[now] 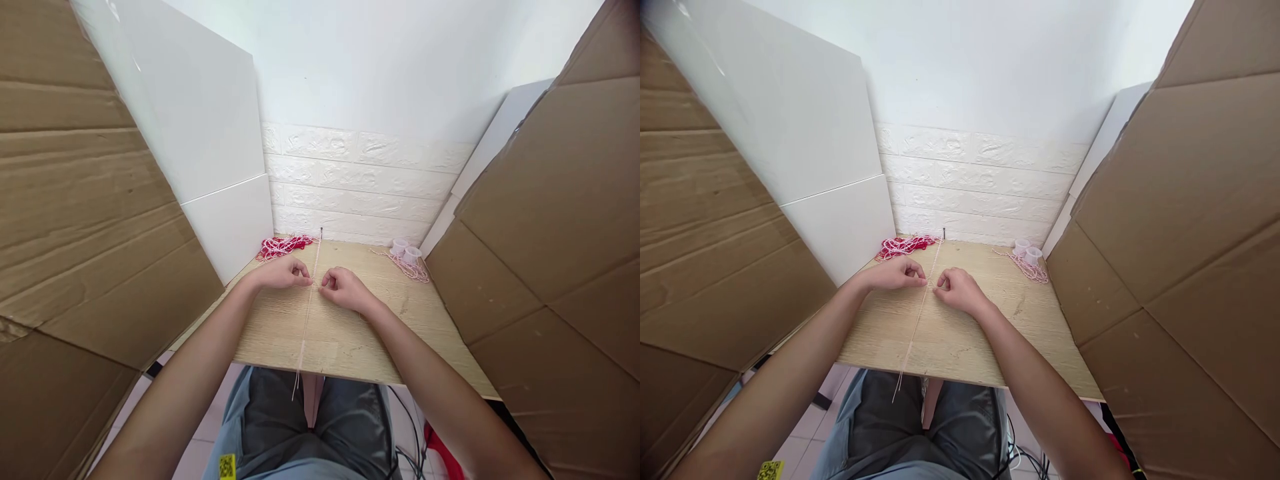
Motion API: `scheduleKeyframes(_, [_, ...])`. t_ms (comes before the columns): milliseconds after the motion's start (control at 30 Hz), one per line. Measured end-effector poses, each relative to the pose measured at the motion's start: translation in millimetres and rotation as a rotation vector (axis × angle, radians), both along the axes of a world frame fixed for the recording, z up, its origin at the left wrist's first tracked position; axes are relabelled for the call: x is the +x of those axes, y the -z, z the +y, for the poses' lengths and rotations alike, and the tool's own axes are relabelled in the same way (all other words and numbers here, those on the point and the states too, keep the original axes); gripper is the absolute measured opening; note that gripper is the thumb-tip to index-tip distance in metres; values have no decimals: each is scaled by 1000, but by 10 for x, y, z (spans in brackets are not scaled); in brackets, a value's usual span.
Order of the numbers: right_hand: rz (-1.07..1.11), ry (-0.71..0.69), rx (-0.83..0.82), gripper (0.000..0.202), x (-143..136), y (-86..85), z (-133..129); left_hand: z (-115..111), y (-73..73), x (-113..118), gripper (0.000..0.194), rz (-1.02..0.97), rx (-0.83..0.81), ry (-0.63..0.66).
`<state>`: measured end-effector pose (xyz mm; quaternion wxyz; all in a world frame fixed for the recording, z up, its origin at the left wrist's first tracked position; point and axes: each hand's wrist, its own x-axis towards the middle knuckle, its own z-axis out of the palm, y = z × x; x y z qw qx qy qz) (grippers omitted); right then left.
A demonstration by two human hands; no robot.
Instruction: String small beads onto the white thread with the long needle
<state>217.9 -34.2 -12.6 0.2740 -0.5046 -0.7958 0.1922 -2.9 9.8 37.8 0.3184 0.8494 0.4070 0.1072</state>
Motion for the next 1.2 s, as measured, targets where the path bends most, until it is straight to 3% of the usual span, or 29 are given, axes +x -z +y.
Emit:
scheduleKeyframes(200, [0, -1, -41, 10, -70, 69, 27, -16, 25, 30, 30, -11, -11, 7])
scheduleKeyframes(400, [-16, -20, -145, 6, 47, 10, 19, 28, -26, -63, 23, 11, -48, 6])
scheduleKeyframes(667, [-50, 67, 26, 19, -83, 54, 36, 25, 49, 36, 30, -15, 39, 7])
scheduleKeyframes(867, [-51, 52, 12, 15, -147, 80, 79, 9, 98, 83, 23, -44, 7, 58])
scheduleKeyframes(1200, [-137, 9, 5, 17, -131, 45, 70, 7, 120, 101, 21, -35, -31, 15])
